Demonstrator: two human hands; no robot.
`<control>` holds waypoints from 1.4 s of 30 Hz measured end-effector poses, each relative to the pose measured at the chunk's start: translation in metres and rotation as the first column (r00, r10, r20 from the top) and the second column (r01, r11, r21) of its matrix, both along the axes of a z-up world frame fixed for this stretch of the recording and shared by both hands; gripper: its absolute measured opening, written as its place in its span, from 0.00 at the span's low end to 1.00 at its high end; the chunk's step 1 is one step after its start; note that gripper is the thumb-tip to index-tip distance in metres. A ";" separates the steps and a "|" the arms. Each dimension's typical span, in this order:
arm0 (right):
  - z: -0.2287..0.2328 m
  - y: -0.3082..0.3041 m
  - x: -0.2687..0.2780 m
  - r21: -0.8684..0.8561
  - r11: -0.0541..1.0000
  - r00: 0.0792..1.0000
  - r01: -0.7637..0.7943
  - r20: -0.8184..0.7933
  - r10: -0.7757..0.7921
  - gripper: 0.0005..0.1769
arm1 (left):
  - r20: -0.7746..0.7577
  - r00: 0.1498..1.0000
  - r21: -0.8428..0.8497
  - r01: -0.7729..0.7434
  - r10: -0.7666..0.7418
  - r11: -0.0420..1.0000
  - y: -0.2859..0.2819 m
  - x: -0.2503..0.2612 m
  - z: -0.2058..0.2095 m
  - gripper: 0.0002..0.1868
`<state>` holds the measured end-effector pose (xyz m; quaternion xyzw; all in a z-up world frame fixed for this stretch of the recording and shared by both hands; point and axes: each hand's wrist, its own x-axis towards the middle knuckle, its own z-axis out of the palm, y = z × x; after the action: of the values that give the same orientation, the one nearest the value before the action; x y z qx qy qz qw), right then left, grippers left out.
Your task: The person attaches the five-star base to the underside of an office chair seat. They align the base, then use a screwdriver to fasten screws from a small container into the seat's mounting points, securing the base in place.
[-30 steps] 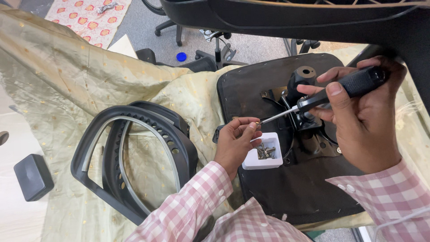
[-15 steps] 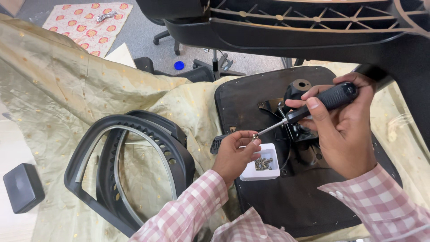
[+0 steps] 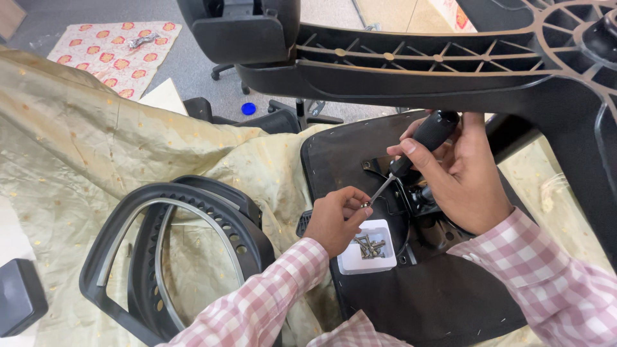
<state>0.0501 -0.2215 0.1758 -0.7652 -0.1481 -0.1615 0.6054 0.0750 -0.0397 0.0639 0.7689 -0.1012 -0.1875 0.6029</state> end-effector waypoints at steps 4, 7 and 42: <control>0.000 -0.003 0.009 -0.043 0.998 0.999 0.046 0.015 -0.046 0.23 | 0.213 0.977 0.038 -0.009 0.000 0.999 -0.005 0.013 -0.008 0.12; -0.006 -0.006 0.016 -0.087 0.992 0.996 0.093 0.000 -0.094 0.21 | 0.350 0.937 0.097 -0.022 -0.013 0.995 -0.006 0.024 -0.018 0.10; -0.080 -0.044 0.137 -0.844 0.513 0.958 0.157 0.004 -0.285 0.17 | -0.010 0.987 0.521 -0.130 0.158 0.843 -0.084 0.144 -0.078 0.08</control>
<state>0.1869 -0.2656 0.0953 -0.9818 -0.0670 -0.0950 0.1499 0.2190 -0.1235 -0.0145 0.9030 0.0271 -0.1824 0.3880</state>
